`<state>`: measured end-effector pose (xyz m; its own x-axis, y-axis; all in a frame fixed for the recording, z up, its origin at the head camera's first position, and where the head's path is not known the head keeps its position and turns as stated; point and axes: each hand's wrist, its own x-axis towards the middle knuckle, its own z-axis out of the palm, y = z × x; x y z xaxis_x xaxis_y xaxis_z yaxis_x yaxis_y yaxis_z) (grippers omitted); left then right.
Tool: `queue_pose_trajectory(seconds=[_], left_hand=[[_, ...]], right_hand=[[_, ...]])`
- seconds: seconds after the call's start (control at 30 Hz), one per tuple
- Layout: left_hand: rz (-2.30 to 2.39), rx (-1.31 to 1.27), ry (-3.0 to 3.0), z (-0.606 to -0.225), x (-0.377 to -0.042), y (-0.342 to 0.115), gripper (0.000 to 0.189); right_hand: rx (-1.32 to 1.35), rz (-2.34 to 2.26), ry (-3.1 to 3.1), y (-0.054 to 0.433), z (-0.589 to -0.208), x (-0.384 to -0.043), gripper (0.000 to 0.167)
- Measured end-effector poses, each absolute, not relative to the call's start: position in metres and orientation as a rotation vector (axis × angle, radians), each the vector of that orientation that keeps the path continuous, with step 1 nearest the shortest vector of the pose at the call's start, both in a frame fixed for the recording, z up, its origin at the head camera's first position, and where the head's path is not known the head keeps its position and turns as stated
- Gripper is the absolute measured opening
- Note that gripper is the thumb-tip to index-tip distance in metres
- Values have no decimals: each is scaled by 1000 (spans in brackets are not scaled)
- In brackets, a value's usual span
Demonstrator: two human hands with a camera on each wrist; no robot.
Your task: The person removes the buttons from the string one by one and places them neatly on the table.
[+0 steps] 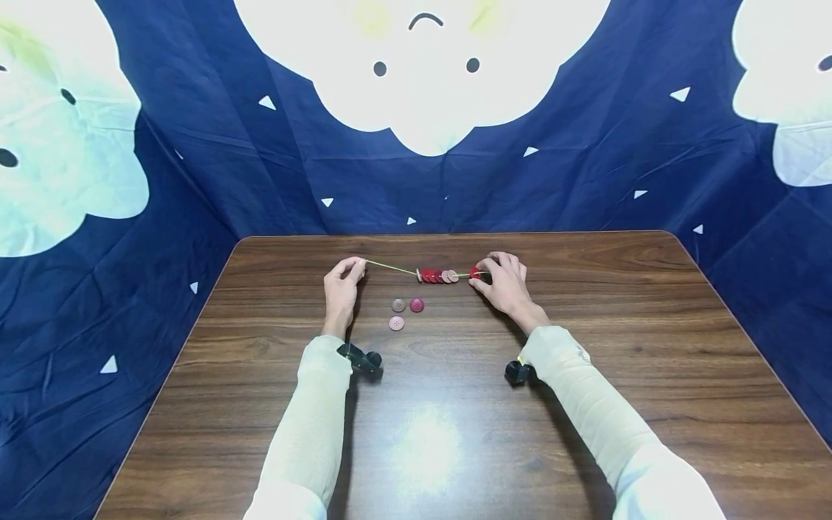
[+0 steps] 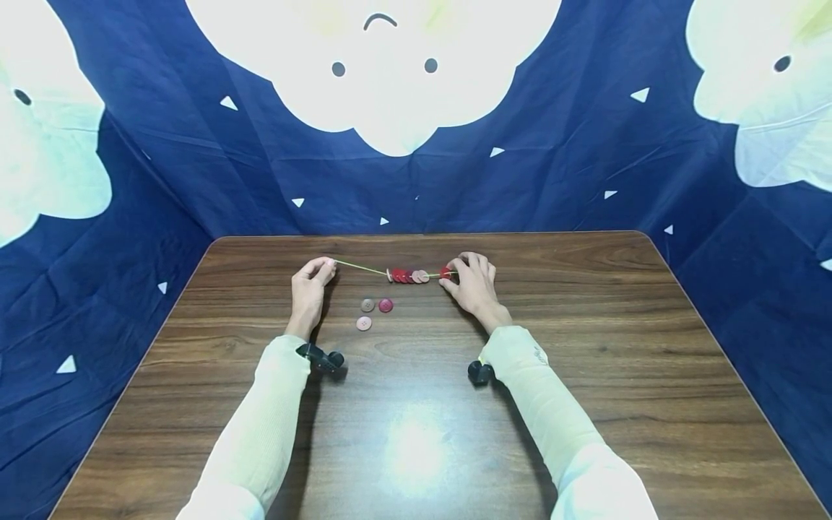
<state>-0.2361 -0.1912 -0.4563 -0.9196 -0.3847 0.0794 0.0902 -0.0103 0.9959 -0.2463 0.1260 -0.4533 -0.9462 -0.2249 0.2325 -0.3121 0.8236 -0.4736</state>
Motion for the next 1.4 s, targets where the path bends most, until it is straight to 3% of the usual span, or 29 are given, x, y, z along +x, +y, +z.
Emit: queue_pose_trajectory(seconds=[0.17,0.53,0.9,1.4], left_hand=[[-2034,322,-1962,-440,-226,-190,23],[-2021,339,-1943,-463,-239,-194,27],[-2006,336,-1924,-463,-240,-193,15],[-2028,334,-1909,-465,-243,-192,13]], right_hand=[[415,783,-2831,129,-455,-246,35],[389,761,-2845,136,-455,-247,34],[349,766,-2843,145,-456,-249,34],[308,784,-2864,154,-454,-249,34]])
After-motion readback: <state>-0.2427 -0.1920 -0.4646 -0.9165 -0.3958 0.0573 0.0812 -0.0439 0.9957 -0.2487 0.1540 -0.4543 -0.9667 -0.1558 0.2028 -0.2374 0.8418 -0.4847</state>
